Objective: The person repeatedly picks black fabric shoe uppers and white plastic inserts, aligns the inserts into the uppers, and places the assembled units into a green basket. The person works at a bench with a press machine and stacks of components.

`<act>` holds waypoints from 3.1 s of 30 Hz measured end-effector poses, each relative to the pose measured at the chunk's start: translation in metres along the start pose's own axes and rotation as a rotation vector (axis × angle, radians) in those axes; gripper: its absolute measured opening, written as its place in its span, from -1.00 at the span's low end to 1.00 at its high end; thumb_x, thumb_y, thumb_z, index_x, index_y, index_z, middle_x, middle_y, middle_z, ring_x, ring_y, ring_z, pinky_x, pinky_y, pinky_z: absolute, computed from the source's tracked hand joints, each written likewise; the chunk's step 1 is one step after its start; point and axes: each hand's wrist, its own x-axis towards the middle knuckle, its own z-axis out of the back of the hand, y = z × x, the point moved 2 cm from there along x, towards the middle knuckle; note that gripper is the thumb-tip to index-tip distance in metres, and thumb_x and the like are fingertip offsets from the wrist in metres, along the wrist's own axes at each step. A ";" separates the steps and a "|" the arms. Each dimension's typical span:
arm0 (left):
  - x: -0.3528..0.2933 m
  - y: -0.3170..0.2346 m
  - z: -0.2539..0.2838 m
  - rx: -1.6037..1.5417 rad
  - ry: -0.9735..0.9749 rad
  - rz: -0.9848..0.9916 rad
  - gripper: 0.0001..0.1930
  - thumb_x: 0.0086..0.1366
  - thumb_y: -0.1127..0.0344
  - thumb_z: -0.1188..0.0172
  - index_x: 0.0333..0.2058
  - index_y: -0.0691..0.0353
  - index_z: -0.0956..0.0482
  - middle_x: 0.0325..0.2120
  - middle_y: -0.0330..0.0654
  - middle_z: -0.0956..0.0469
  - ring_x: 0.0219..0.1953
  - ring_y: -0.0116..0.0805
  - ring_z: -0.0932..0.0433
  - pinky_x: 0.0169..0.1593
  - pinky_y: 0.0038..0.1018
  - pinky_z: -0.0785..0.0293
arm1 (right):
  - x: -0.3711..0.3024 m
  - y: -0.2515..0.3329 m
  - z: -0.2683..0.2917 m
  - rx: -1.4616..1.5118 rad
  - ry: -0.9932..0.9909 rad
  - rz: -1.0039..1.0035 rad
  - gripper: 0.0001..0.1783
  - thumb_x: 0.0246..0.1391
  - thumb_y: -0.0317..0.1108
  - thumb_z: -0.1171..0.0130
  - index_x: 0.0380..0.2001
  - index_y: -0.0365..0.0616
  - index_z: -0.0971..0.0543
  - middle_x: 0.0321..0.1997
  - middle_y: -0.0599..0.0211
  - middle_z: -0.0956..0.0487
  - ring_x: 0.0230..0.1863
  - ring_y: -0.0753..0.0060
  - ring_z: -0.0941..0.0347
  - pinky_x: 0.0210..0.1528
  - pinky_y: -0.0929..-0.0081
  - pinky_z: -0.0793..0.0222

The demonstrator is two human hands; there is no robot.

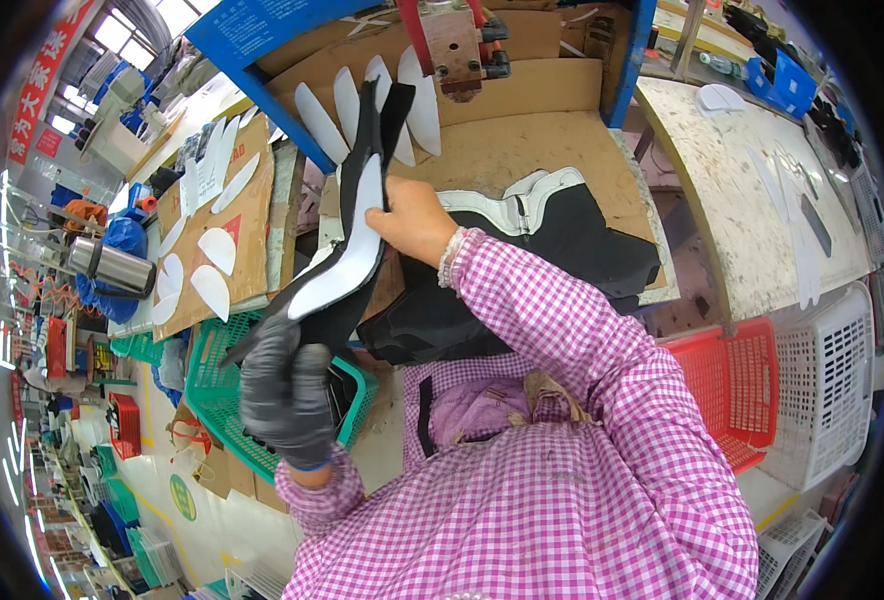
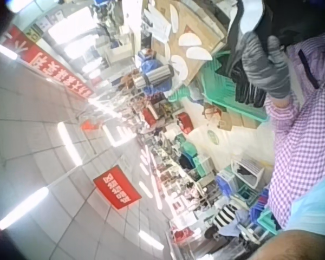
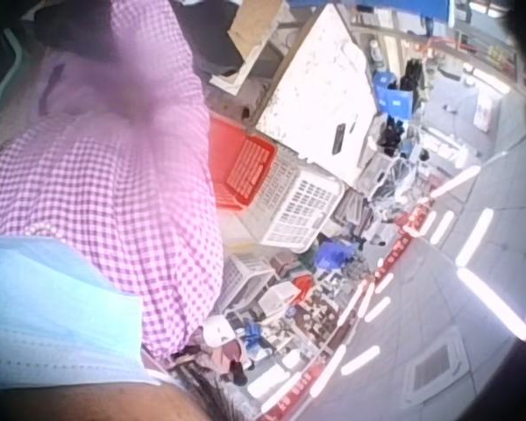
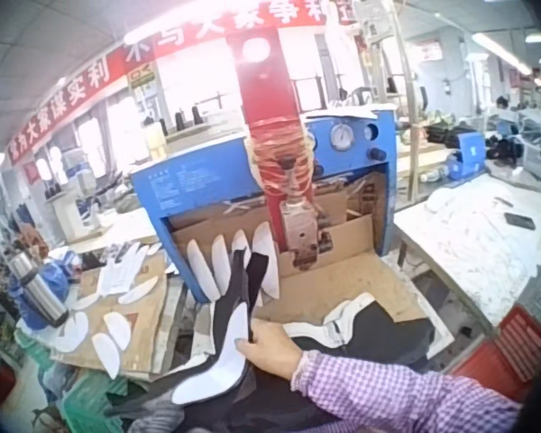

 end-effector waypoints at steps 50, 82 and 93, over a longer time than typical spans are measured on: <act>-0.008 0.062 -0.070 -0.571 0.346 0.365 -0.80 0.28 0.39 -0.16 -0.19 0.38 -0.58 -0.33 0.00 -0.61 -0.32 -0.19 -0.60 -0.21 -0.38 -0.48 | -0.044 0.041 -0.001 -0.624 0.315 0.788 -0.49 -0.15 -0.36 -0.36 -0.05 -0.06 -0.48 0.21 0.15 -0.33 0.05 0.12 -0.40 -0.01 0.29 -0.42; -0.026 0.073 -0.076 -0.140 0.341 -0.126 -0.80 0.15 0.52 -0.13 -0.24 0.25 -0.62 -0.29 0.00 -0.60 -0.29 -0.06 -0.59 -0.22 -0.28 -0.51 | -0.098 0.069 0.039 -0.843 0.353 0.786 -0.63 -0.06 0.00 -0.29 -0.48 -0.03 -0.45 -0.70 0.45 -0.28 -0.60 0.42 -0.32 -0.48 0.42 -0.24; -0.003 0.026 -0.063 -0.537 0.086 0.338 -0.81 0.32 0.36 -0.06 -0.41 0.30 -0.59 -0.49 -0.08 -0.58 -0.46 -0.16 -0.56 -0.31 -0.37 -0.46 | -0.042 0.070 0.024 -0.339 0.748 0.529 -0.61 -0.13 -0.15 -0.40 -0.38 -0.25 -0.57 -0.49 0.19 -0.59 -0.42 0.21 -0.51 -0.12 0.36 -0.30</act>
